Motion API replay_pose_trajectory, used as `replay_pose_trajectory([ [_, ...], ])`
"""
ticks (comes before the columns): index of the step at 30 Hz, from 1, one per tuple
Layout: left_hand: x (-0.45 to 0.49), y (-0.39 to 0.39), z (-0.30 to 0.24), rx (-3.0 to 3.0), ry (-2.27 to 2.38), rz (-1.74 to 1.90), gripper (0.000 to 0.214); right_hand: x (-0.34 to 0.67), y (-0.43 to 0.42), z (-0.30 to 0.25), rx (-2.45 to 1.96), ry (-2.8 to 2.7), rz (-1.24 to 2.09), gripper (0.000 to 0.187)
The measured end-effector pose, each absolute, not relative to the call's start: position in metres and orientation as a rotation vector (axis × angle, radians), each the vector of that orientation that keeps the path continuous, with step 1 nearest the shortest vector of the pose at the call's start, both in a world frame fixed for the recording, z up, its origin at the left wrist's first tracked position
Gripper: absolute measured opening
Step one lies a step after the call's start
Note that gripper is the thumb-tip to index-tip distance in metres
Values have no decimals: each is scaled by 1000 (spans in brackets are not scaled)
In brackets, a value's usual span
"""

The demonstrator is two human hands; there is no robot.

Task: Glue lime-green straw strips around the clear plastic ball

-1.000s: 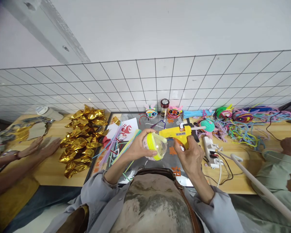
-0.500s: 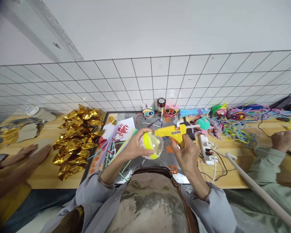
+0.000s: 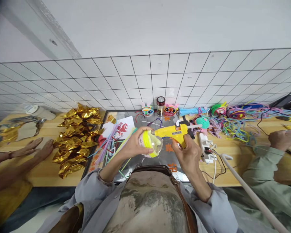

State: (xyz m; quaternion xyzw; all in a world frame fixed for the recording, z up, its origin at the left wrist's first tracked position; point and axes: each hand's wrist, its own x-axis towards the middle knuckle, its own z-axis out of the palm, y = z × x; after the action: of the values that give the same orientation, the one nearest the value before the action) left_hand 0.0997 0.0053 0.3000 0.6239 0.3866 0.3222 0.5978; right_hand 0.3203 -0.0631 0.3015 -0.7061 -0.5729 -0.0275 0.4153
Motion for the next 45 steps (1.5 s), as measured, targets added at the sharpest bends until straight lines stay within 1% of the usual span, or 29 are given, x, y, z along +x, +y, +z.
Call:
replay_pose_trajectory([
  [4, 101, 4, 300, 1443, 868, 744, 80, 320, -62, 302, -1761, -1451, -73, 36],
  [7, 102, 4, 299, 1432, 838, 746, 79, 320, -62, 301, -1753, -1430, -79, 37],
  [11, 100, 3, 297, 1438, 849, 763, 79, 321, -62, 300, -1756, -1444, -56, 33],
  [14, 99, 3, 297, 1441, 856, 769, 80, 322, -63, 301, -1751, -1460, -58, 36],
  [18, 99, 3, 299, 1469, 852, 769, 80, 322, -66, 303, -1732, -1460, -60, 35],
  [22, 100, 3, 302, 1483, 872, 753, 79, 323, -68, 304, -1727, -1445, -66, 40],
  [31, 103, 0, 302, 1422, 810, 770, 79, 323, -66, 306, -1765, -1448, -37, 35],
  [40, 101, 1, 306, 1441, 846, 742, 79, 326, -70, 307, -1670, -1497, -111, 40],
  [45, 101, 1, 304, 1439, 853, 745, 81, 326, -73, 310, -1681, -1490, -72, 38],
])
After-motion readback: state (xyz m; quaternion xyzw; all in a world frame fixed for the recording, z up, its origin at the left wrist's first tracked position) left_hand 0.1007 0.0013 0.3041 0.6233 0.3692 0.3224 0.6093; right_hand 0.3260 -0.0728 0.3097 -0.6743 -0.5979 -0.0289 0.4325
